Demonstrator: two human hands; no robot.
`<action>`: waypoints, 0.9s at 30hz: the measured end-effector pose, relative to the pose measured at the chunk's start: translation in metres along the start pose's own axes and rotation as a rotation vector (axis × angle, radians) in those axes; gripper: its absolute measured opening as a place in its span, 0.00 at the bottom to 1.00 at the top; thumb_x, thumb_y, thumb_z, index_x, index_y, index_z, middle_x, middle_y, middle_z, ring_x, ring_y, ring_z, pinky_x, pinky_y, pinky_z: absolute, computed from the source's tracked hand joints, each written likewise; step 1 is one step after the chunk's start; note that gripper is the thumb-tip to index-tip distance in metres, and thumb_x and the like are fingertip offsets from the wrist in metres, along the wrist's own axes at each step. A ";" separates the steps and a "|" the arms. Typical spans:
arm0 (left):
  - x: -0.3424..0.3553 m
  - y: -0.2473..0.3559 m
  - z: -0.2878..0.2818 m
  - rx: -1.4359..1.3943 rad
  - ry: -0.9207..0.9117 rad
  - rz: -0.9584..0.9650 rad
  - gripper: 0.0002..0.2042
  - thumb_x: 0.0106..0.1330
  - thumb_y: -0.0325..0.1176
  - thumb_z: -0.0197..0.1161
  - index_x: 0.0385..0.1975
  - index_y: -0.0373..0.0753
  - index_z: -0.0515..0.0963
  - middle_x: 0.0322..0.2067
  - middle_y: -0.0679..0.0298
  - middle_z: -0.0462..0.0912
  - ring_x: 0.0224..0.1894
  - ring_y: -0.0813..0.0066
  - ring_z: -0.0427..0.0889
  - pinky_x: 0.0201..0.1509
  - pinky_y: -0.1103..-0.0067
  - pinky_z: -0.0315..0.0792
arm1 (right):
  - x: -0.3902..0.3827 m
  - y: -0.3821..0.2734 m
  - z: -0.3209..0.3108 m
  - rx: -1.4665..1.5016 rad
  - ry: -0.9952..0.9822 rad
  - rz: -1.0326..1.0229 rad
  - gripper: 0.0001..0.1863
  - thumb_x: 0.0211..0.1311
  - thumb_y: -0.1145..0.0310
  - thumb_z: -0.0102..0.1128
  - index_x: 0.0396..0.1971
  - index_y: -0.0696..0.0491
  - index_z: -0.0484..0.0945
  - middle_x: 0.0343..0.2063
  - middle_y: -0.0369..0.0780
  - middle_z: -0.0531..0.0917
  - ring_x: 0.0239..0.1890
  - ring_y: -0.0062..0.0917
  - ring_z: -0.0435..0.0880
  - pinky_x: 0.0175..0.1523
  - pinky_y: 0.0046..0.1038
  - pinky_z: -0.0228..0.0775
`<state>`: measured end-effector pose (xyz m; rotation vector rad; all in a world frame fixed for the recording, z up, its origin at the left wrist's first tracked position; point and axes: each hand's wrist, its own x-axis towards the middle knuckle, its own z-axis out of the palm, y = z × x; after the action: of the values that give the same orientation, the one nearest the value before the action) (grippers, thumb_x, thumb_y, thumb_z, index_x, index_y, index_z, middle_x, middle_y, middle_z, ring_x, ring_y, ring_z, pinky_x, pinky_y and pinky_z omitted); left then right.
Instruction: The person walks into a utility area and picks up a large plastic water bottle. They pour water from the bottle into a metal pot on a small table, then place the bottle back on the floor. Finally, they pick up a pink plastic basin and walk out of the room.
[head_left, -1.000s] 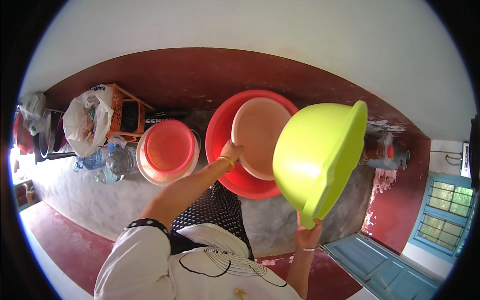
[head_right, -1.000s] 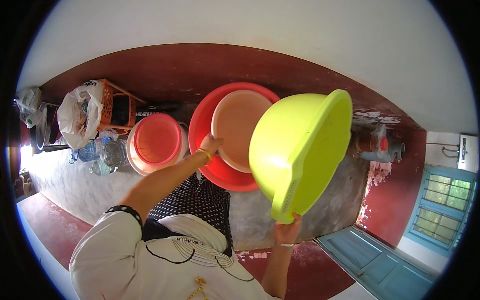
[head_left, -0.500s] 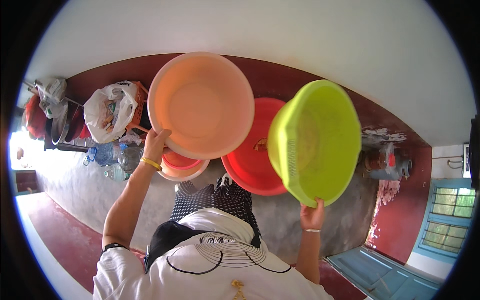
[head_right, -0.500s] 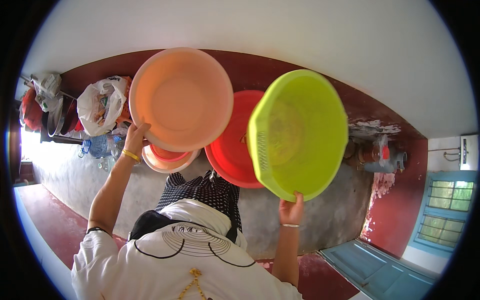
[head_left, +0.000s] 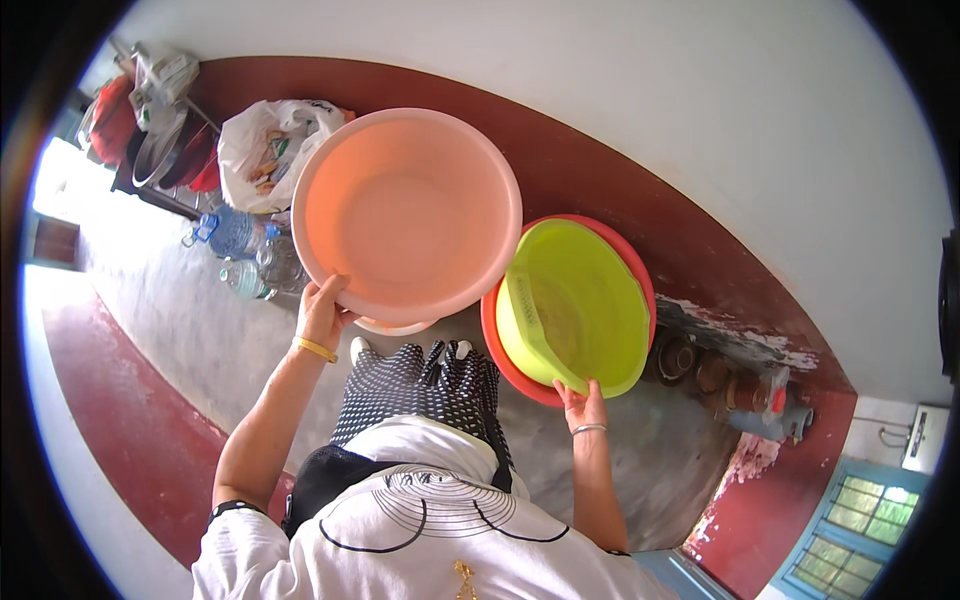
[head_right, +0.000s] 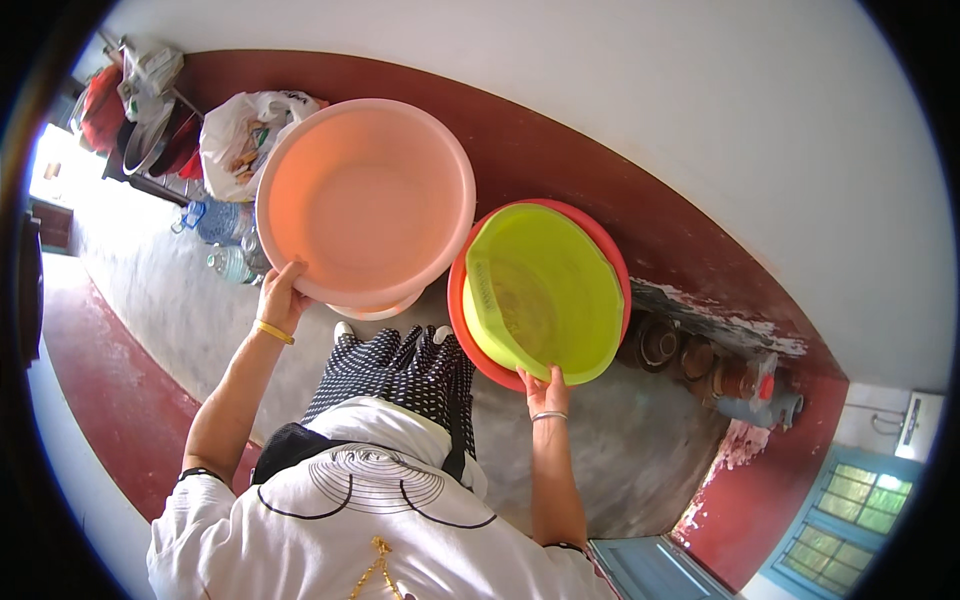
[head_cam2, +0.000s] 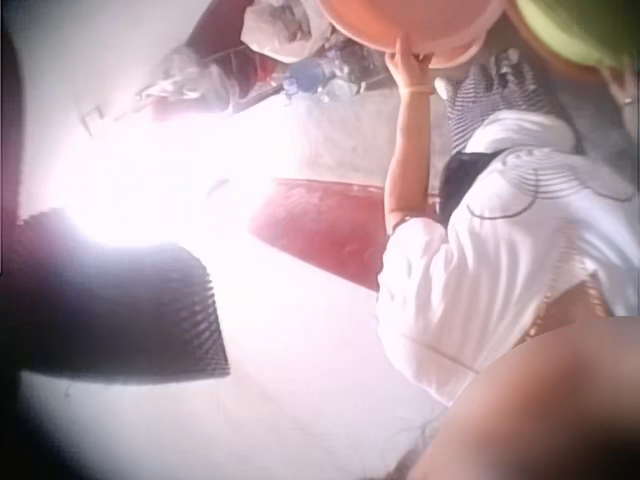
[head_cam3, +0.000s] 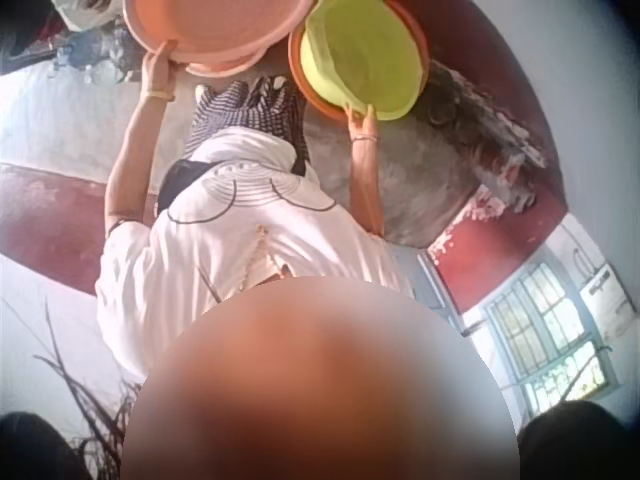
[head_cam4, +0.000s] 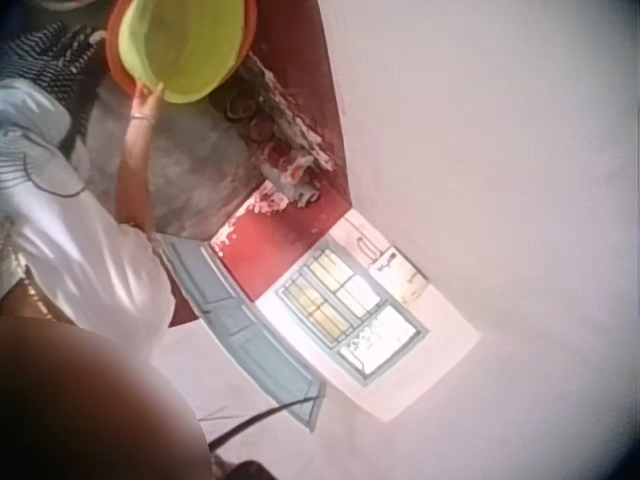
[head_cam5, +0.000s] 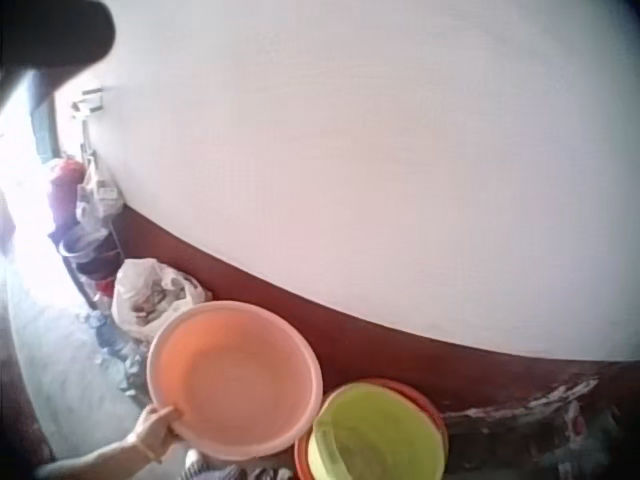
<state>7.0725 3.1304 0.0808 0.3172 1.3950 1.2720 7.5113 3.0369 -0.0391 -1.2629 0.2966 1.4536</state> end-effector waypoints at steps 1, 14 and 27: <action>-0.003 0.000 -0.004 0.000 0.007 -0.007 0.13 0.62 0.33 0.58 0.41 0.30 0.73 0.34 0.59 0.81 0.32 0.72 0.83 0.36 0.75 0.83 | 0.005 0.001 0.001 0.001 0.040 0.020 0.12 0.61 0.70 0.58 0.42 0.60 0.73 0.41 0.42 0.80 0.37 0.33 0.82 0.56 0.40 0.77; -0.026 0.012 -0.101 -0.081 -0.037 -0.086 0.14 0.63 0.31 0.57 0.46 0.32 0.71 0.41 0.58 0.80 0.39 0.69 0.83 0.39 0.73 0.82 | -0.032 0.048 0.026 0.053 0.134 0.020 0.41 0.56 0.39 0.60 0.57 0.57 0.62 0.50 0.49 0.73 0.54 0.41 0.75 0.57 0.43 0.73; -0.107 0.071 -0.328 -0.049 -0.074 -0.056 0.18 0.62 0.31 0.55 0.50 0.30 0.69 0.40 0.57 0.81 0.37 0.67 0.85 0.39 0.71 0.83 | -0.187 0.297 0.236 -0.594 -0.707 0.095 0.27 0.63 0.49 0.59 0.59 0.44 0.68 0.44 0.31 0.77 0.45 0.18 0.74 0.49 0.29 0.70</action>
<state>6.7981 2.9114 0.1124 0.2875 1.2995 1.2342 7.1038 3.0117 0.0709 -1.0916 -0.5952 2.0502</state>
